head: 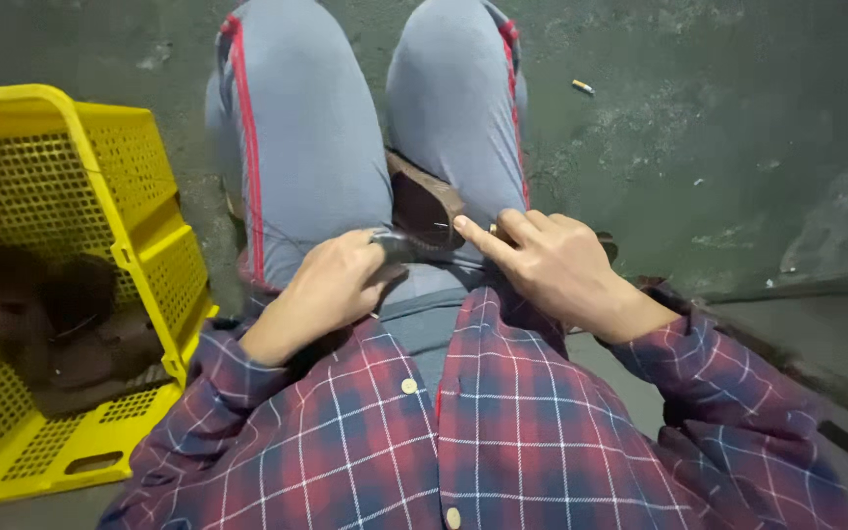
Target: The person sits on the floor and sews a brown sandal using a needle and thread. They repeatedly pull the thread through the sandal's sole and strap, tightening the stitches by hand. A yellow basket with other sandals is visible nearby.
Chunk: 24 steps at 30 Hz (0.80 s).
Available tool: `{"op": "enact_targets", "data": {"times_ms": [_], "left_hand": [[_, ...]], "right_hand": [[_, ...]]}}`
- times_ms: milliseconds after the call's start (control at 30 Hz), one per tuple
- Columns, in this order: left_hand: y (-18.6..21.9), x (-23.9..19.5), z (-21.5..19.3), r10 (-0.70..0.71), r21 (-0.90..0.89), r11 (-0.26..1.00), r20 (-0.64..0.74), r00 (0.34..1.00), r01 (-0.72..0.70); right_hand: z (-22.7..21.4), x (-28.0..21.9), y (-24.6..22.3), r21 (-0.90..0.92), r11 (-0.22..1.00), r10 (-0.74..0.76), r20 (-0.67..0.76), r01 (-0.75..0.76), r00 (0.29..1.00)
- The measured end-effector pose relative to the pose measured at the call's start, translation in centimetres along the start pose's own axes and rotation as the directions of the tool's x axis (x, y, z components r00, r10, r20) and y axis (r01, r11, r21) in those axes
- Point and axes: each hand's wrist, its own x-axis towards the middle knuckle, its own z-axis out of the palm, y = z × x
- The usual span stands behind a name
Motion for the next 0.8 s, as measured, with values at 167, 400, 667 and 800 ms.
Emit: {"op": "enact_targets", "data": {"times_ms": [167, 400, 667, 800], "left_hand": [[1.4, -0.1, -1.5, -0.007, -0.399, 0.915, 0.116, 0.993, 0.053], [1.3, -0.3, -1.1, 0.098, -0.677, 0.736, 0.08, 0.992, -0.018], [1.6, 1.6, 1.3, -0.021, -0.905, 0.386, -0.201, 0.979, -0.177], [1.3, 2.4, 1.8, -0.059, -0.458, 0.87, -0.463, 0.884, -0.182]], "right_hand": [[0.5, 0.1, 0.1, 0.066, 0.998, -0.013, -0.036, 0.016, 0.999], [0.4, 0.3, 0.4, 0.075, 0.996, -0.054, -0.045, 0.057, 0.998], [0.6, 0.5, 0.3, 0.107, 0.992, -0.056, -0.058, 0.062, 0.997], [0.9, 0.1, 0.2, 0.051, 0.996, -0.073, -0.066, 0.077, 0.995]]}}
